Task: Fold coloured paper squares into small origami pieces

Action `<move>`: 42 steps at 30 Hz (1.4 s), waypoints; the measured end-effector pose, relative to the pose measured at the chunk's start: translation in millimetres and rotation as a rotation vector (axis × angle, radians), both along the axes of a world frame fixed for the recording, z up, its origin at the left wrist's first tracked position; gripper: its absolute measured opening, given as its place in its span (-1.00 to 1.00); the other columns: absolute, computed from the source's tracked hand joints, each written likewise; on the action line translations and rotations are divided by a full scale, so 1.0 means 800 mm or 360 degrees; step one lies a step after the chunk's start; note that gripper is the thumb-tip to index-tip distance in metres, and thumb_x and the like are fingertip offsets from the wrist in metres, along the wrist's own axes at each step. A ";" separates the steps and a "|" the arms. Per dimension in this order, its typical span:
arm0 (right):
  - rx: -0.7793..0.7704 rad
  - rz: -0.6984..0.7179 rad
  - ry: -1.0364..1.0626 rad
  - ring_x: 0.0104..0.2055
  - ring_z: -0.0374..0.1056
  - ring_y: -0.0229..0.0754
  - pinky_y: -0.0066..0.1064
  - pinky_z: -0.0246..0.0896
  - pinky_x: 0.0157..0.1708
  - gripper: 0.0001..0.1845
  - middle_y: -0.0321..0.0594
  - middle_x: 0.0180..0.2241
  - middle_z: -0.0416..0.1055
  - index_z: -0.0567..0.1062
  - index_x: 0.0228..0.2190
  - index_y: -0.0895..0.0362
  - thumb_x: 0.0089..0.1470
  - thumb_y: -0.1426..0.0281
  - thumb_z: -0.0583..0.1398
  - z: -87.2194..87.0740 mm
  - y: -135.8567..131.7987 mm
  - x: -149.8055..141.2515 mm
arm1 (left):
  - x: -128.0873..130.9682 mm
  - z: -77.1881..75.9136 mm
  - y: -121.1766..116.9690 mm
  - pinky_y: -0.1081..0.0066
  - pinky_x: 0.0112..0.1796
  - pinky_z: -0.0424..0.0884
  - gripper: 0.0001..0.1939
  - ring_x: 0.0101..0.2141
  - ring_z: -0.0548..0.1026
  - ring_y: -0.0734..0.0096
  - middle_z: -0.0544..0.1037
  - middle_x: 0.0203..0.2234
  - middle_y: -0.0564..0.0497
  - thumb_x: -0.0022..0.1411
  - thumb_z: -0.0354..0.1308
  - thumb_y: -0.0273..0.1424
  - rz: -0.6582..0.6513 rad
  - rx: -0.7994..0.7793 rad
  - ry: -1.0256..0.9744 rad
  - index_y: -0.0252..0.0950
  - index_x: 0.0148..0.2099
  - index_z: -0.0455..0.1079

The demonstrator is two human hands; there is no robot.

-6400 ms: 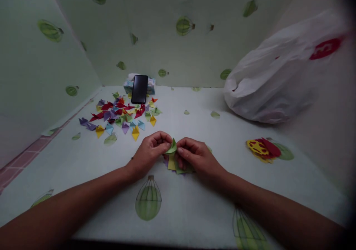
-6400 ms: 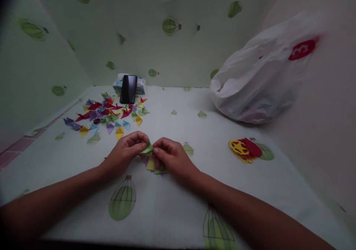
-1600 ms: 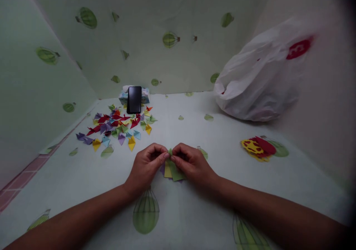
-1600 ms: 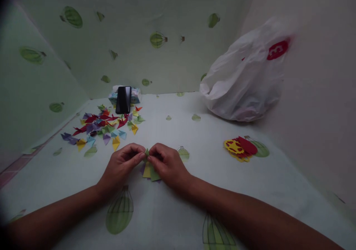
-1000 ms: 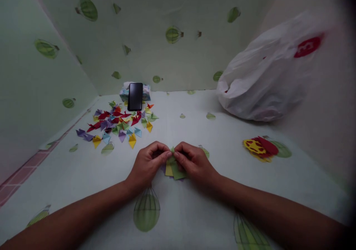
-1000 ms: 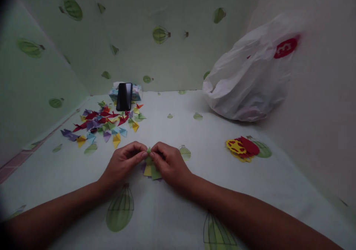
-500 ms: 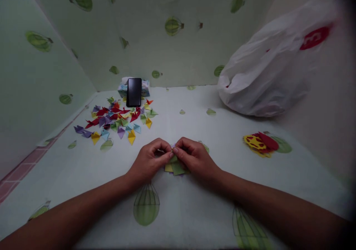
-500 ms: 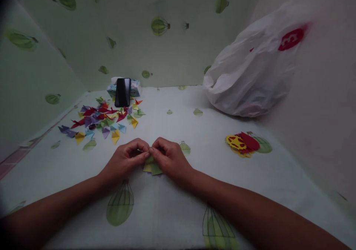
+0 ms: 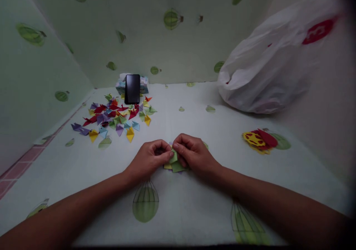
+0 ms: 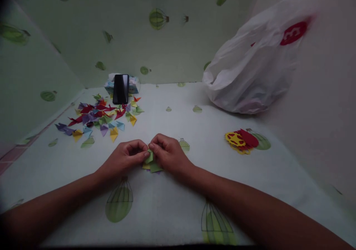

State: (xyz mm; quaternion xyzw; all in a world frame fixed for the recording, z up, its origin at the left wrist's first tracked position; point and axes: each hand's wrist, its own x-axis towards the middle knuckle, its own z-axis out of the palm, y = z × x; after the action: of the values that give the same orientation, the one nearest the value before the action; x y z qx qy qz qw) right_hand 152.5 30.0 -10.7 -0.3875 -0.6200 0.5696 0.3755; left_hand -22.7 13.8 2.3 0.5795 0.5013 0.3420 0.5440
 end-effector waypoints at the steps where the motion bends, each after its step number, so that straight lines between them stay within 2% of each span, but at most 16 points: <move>1: -0.0015 -0.0017 0.0032 -0.70 0.08 -0.39 -0.53 -0.02 -0.68 -0.76 -0.46 -0.69 0.23 0.34 -0.45 0.11 0.22 0.26 0.11 0.000 0.000 -0.001 | 0.000 0.000 0.000 0.49 -0.47 0.25 -0.83 -0.50 0.33 0.48 0.42 -0.55 0.08 0.09 0.24 -0.31 0.0034 -0.0008 -0.0017 -0.31 -0.41 0.41; 4: -0.0055 -0.0029 0.0129 -0.70 0.12 -0.39 -0.52 0.00 -0.69 -0.75 -0.43 -0.59 0.29 0.35 -0.36 0.11 0.24 0.20 0.08 -0.001 0.000 -0.002 | 0.000 0.001 -0.001 0.51 -0.50 0.22 -0.83 -0.52 0.30 0.51 0.40 -0.56 0.10 0.11 0.25 -0.31 0.0176 0.0020 -0.0058 -0.31 -0.39 0.40; 7: 0.0016 0.0020 0.0003 -0.66 0.11 -0.38 -0.51 0.01 -0.66 -0.79 -0.43 -0.62 0.24 0.36 -0.42 0.12 0.17 0.25 0.16 -0.003 0.000 -0.003 | -0.002 0.000 0.001 0.51 -0.49 0.23 -0.81 -0.52 0.29 0.51 0.39 -0.56 0.11 0.12 0.26 -0.29 0.0261 0.0106 -0.0055 -0.31 -0.39 0.38; 14: 0.0423 0.0006 -0.0299 -0.53 0.13 -0.32 -0.46 0.02 -0.52 -0.81 -0.36 -0.59 0.24 0.36 -0.53 0.14 0.11 0.39 0.14 -0.003 -0.004 -0.002 | -0.003 -0.002 0.001 0.49 -0.44 0.26 -0.79 -0.48 0.32 0.50 0.40 -0.53 0.10 0.14 0.27 -0.27 0.0243 0.0222 -0.0046 -0.31 -0.36 0.39; 19: 0.0495 0.0071 -0.0321 -0.52 0.12 -0.32 -0.45 0.01 -0.51 -0.82 -0.36 -0.58 0.23 0.33 -0.52 0.14 0.11 0.41 0.11 -0.005 -0.003 -0.002 | -0.003 -0.004 -0.003 0.47 -0.43 0.27 -0.78 -0.48 0.32 0.50 0.39 -0.52 0.10 0.17 0.22 -0.27 0.0236 0.0255 0.0010 -0.32 -0.37 0.36; 25: 0.0489 0.0102 -0.0318 -0.53 0.09 -0.33 -0.46 -0.01 -0.52 -0.80 -0.37 -0.59 0.20 0.29 -0.55 0.14 0.10 0.42 0.11 -0.005 -0.003 -0.003 | -0.003 -0.005 -0.005 0.46 -0.43 0.25 -0.78 -0.48 0.30 0.50 0.36 -0.52 0.11 0.21 0.18 -0.27 0.0236 0.0302 0.0056 -0.31 -0.38 0.33; 29: 0.0440 0.0010 -0.0289 -0.54 0.09 -0.34 -0.47 -0.01 -0.54 -0.79 -0.38 -0.60 0.21 0.30 -0.55 0.13 0.10 0.42 0.13 -0.003 -0.003 -0.001 | -0.002 -0.004 -0.002 0.47 -0.40 0.27 -0.78 -0.47 0.31 0.52 0.37 -0.52 0.11 0.27 0.13 -0.27 0.0187 0.0301 -0.0026 -0.33 -0.33 0.37; 34: 0.0213 -0.0106 -0.0114 -0.63 0.09 -0.37 -0.49 -0.01 -0.62 -0.79 -0.41 -0.63 0.21 0.34 -0.49 0.13 0.16 0.32 0.15 -0.003 -0.001 0.000 | 0.000 -0.008 0.001 0.48 -0.38 0.35 -0.82 -0.44 0.40 0.52 0.45 -0.47 0.10 0.13 0.28 -0.36 0.0208 0.0197 -0.0337 -0.32 -0.25 0.39; 38: 0.0113 -0.0015 0.0011 -0.64 0.16 -0.37 -0.50 0.04 -0.64 -0.79 -0.39 -0.60 0.28 0.34 -0.45 0.13 0.16 0.29 0.18 -0.004 -0.001 -0.001 | 0.001 -0.010 0.001 0.51 -0.39 0.36 -0.84 -0.45 0.40 0.54 0.44 -0.49 0.11 0.11 0.30 -0.39 0.0268 0.0240 -0.0319 -0.33 -0.31 0.39; 42: 0.0034 -0.0072 0.0195 -0.61 0.25 -0.35 -0.51 0.12 -0.62 -0.83 -0.43 -0.58 0.28 0.31 -0.38 0.10 0.08 0.35 0.23 -0.004 -0.002 -0.004 | 0.002 -0.008 -0.001 0.51 -0.40 0.37 -0.86 -0.45 0.40 0.54 0.44 -0.47 0.11 0.09 0.29 -0.43 0.0287 0.0276 -0.0305 -0.32 -0.32 0.37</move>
State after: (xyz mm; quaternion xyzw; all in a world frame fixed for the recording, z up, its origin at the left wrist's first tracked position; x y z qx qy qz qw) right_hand 149.0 28.3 -13.7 -0.3618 -0.5931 0.5769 0.4296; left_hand -21.5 13.4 -4.5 0.5415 0.4657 0.4853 0.5043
